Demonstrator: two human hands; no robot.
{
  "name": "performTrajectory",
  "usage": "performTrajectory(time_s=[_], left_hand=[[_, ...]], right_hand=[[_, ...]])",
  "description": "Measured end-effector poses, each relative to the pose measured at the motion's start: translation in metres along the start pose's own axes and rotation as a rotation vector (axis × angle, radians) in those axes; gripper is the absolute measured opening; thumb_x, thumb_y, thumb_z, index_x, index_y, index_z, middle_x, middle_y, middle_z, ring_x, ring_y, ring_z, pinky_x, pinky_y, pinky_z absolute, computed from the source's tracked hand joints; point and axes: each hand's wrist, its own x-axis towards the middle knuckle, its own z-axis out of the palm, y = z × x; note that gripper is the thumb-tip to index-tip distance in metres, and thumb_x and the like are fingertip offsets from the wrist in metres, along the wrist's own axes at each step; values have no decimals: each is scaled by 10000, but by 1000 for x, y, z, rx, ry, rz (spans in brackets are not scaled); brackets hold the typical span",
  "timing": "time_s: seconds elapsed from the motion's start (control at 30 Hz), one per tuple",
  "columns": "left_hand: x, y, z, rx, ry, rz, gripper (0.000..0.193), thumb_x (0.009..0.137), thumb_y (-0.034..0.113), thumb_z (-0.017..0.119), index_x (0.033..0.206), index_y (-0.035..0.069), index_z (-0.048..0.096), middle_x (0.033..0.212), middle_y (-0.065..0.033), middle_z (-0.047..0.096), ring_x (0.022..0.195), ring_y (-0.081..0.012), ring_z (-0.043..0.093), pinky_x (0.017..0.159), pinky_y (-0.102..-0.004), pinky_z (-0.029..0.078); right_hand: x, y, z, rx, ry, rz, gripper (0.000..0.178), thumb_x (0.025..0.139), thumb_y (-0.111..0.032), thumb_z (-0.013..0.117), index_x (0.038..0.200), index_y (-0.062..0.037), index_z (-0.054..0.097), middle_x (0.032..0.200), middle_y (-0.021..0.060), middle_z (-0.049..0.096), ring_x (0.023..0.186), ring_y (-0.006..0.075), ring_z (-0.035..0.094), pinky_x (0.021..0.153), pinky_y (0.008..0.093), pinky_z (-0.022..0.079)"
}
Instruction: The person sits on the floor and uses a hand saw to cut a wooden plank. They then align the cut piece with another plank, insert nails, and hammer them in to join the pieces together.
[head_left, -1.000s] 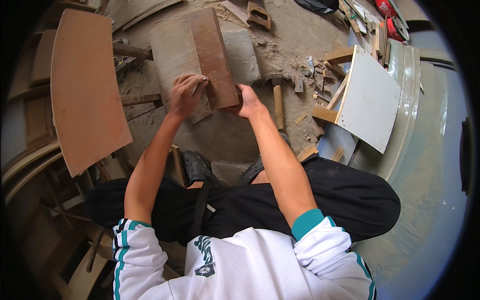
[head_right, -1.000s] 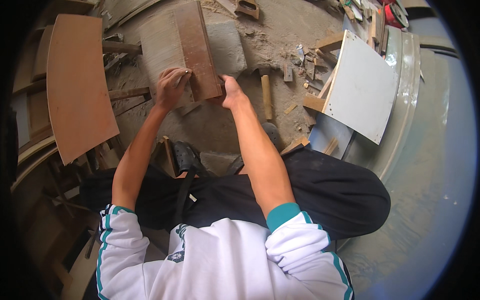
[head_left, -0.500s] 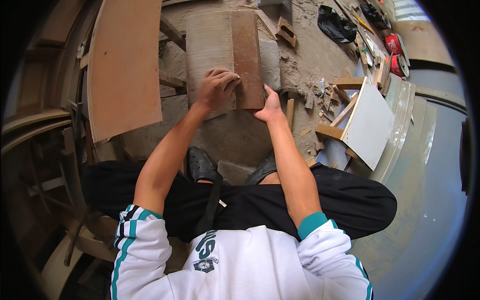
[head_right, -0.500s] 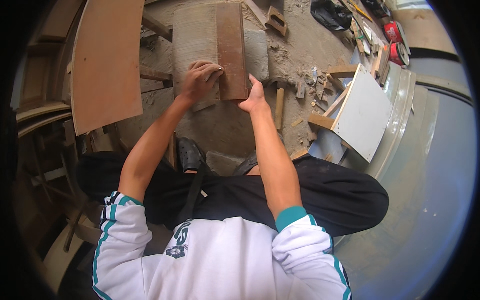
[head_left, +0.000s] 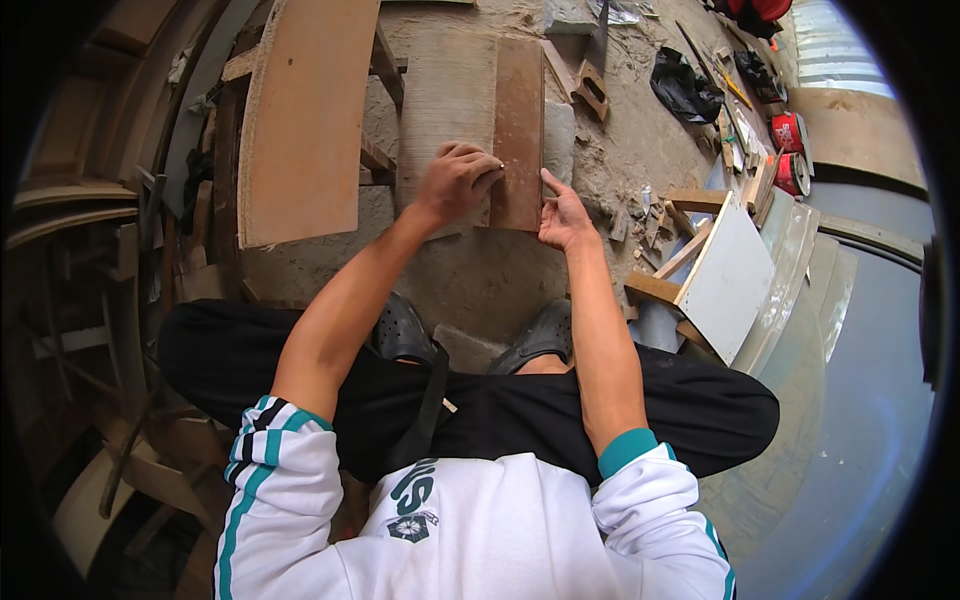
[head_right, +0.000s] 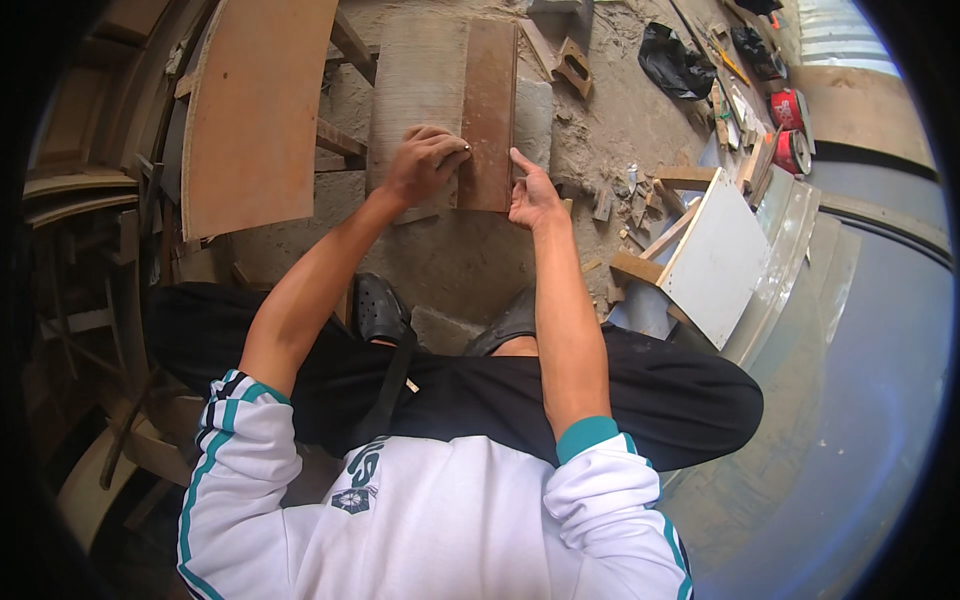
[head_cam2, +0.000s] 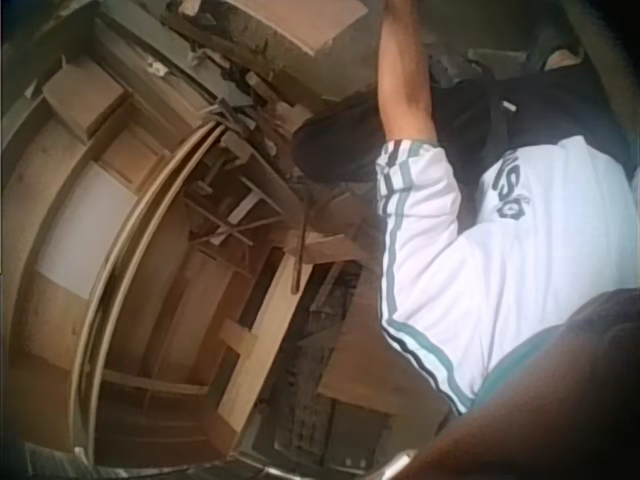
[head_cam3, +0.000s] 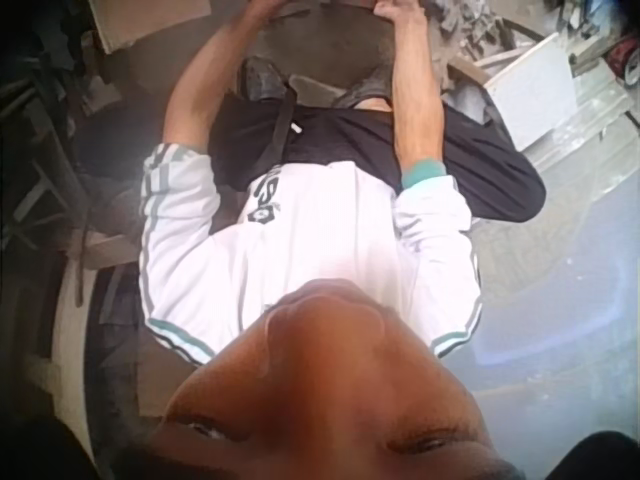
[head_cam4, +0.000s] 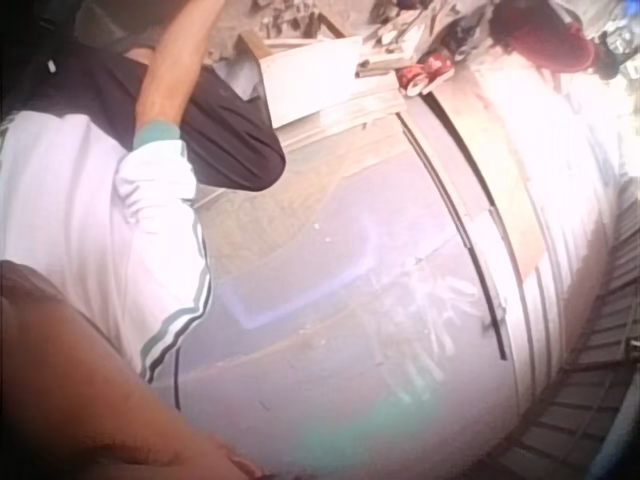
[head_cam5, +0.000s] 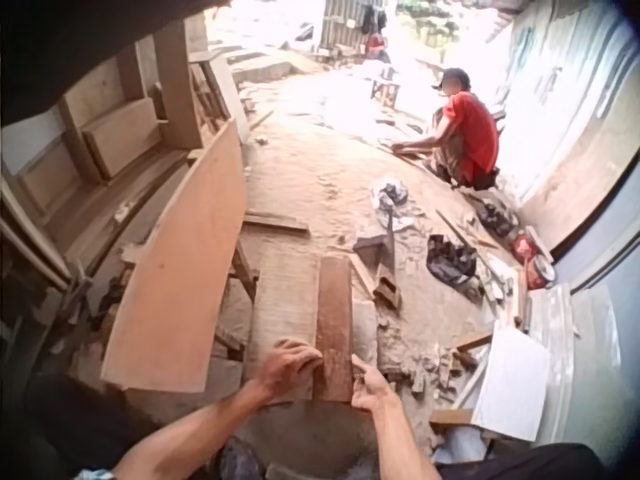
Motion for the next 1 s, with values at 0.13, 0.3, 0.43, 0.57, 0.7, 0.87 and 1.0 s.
performTrajectory(time_s=[0.13, 0.3, 0.43, 0.57, 0.7, 0.87, 1.0], left_hand=[[2, 0, 4, -4, 4, 3, 115, 850, 225, 718, 903, 123, 718, 915, -10, 729, 948, -175, 657, 901, -336, 429], [2, -1, 6, -4, 11, 4, 120, 846, 230, 721, 897, 122, 717, 907, -12, 729, 945, -172, 658, 911, -334, 423], [2, -1, 7, -11, 11, 12, 116, 845, 226, 721, 894, 121, 716, 907, -9, 729, 944, -172, 657, 904, -334, 423], [3, -2, 7, -25, -23, 12, 100, 857, 198, 709, 907, 112, 720, 924, -15, 727, 962, -187, 650, 913, -346, 421], [4, -1, 5, -36, -44, -15, 104, 854, 192, 711, 920, 112, 724, 949, -7, 724, 990, -185, 635, 928, -340, 410], [6, -4, 4, -32, -78, -23, 112, 855, 214, 705, 921, 128, 733, 984, 13, 712, 1019, -165, 614, 947, -335, 384], [8, -5, 9, -25, -80, 15, 113, 850, 211, 709, 924, 130, 732, 978, 23, 711, 1008, -159, 620, 943, -334, 388]], right_hand=[[-6, 8, 11, 14, 29, -38, 541, 926, -385, 662, 1175, 78, 532, 1124, 199, 665, 1023, 273, 680, 908, 427, 562], [-8, 5, 11, -23, -38, -44, 699, 921, -493, 624, 1247, 107, 473, 1189, 229, 637, 1039, 311, 672, 933, 472, 539], [-2, 4, 4, -70, 70, -64, 766, 927, -579, 554, 1281, 94, 466, 1207, 233, 631, 1013, 334, 675, 865, 483, 547], [7, 15, -38, -659, 761, -429, 705, 914, -539, 565, 1314, 35, 476, 1204, 223, 631, 1016, 343, 656, 857, 498, 525], [-6, 32, -79, -1218, 1383, -271, 641, 849, -454, 660, 1292, -18, 501, 1219, 231, 589, 1145, 373, 574, 975, 480, 455], [-11, 46, -124, -1314, 1196, -312, 570, 818, -273, 730, 1266, -19, 485, 1234, 246, 555, 1177, 418, 539, 1012, 472, 431], [-11, 35, -137, -1412, 1110, -382, 564, 805, -288, 692, 1246, 4, 493, 1188, 276, 590, 1124, 423, 586, 968, 488, 449]])
